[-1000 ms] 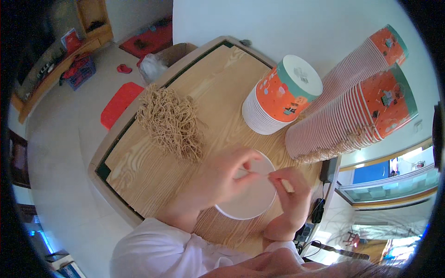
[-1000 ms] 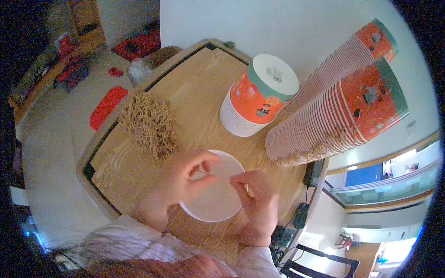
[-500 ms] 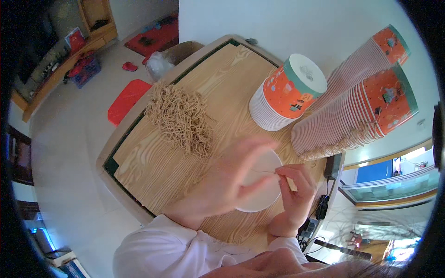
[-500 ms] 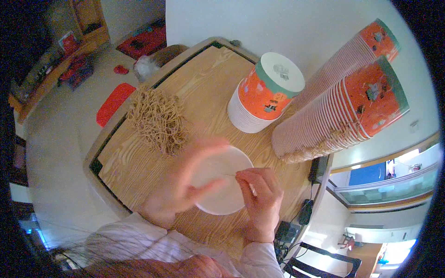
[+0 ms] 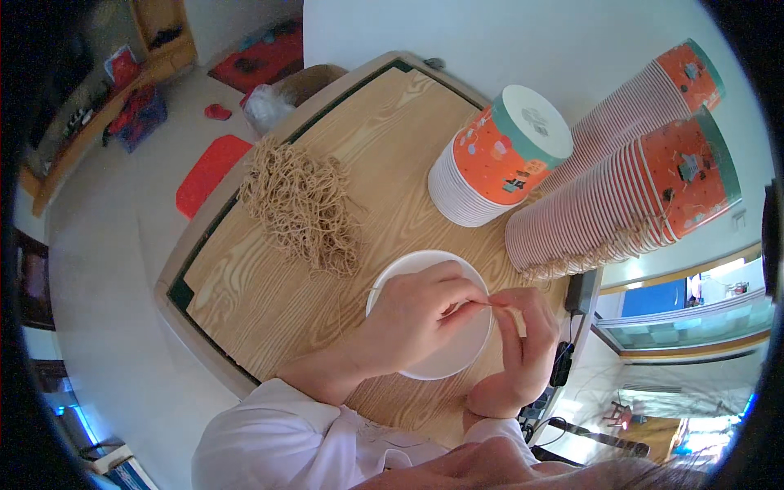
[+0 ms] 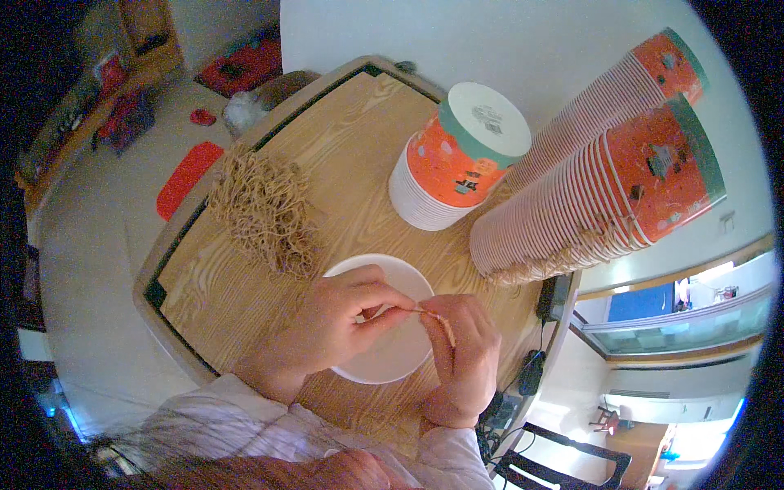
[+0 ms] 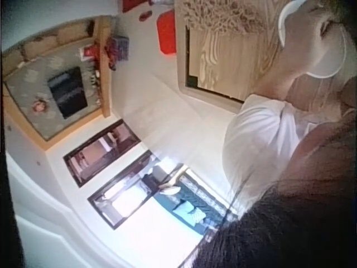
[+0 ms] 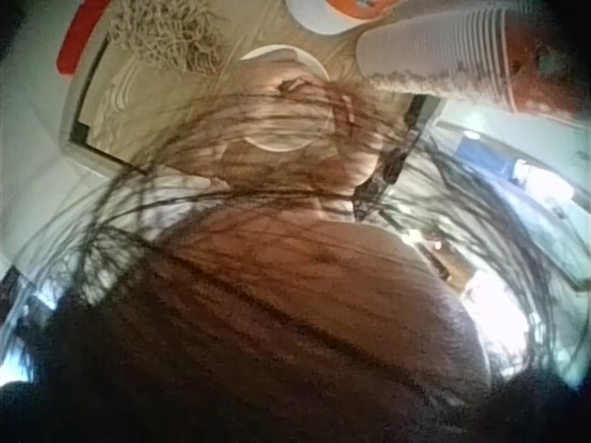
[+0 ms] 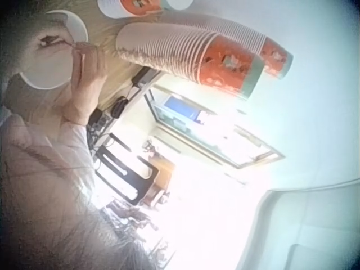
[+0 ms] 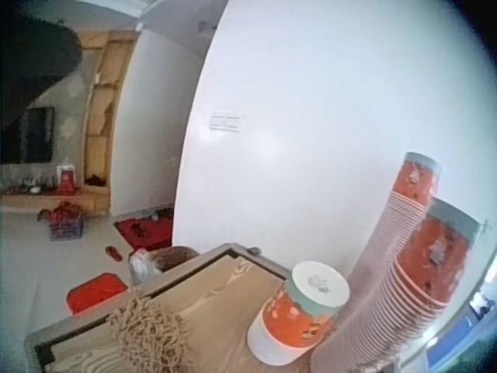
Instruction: Tie rubber bands around individual paper cups and stack them.
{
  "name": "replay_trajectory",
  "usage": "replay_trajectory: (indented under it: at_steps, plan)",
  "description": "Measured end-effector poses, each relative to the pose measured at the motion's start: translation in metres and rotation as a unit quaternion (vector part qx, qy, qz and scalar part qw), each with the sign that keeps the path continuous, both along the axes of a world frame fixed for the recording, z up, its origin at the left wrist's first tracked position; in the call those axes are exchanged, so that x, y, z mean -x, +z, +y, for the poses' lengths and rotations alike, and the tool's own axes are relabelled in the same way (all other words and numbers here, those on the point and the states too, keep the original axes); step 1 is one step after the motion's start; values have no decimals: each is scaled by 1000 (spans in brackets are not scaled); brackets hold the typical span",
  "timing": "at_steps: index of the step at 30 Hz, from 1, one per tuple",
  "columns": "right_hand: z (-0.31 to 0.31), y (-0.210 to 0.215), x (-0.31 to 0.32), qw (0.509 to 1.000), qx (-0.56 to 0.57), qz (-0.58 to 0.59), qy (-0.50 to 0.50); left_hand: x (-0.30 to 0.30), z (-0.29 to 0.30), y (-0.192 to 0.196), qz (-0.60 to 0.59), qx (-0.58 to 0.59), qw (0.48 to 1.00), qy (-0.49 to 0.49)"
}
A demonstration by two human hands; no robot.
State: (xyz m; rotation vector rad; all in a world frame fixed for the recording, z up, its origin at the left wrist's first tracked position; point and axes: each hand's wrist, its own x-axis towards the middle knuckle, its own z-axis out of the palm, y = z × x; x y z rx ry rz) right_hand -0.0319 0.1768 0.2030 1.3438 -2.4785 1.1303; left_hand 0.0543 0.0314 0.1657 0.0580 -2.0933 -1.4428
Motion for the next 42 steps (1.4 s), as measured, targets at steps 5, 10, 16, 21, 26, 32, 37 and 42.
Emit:
replay_trajectory:
  at_steps: [5,10,16,21,26,32,37,42]
  plan:
    - [-1,-9,6,999,39,11,15,0,1,3,-24,-32,999,-17]
    - [4,-6,6,999,42,7,13,0,3,6,-30,-10,999,-12]
    - [10,-7,17,999,-8,-6,40,0,2,5,5,41,999,7]
    - [23,-22,39,962,-240,-134,-4,-4,-5,0,-36,85,995,40]
    - [4,-34,34,957,-284,-64,5,-3,-10,-5,-43,183,978,86]
    - [-4,-28,19,984,-179,-23,8,-4,-13,-8,-21,220,970,98]
    - [-5,-26,13,990,-144,5,-1,5,-15,-22,-30,235,966,103]
    - [-2,-24,14,991,-135,24,5,11,-12,-22,-26,219,970,100]
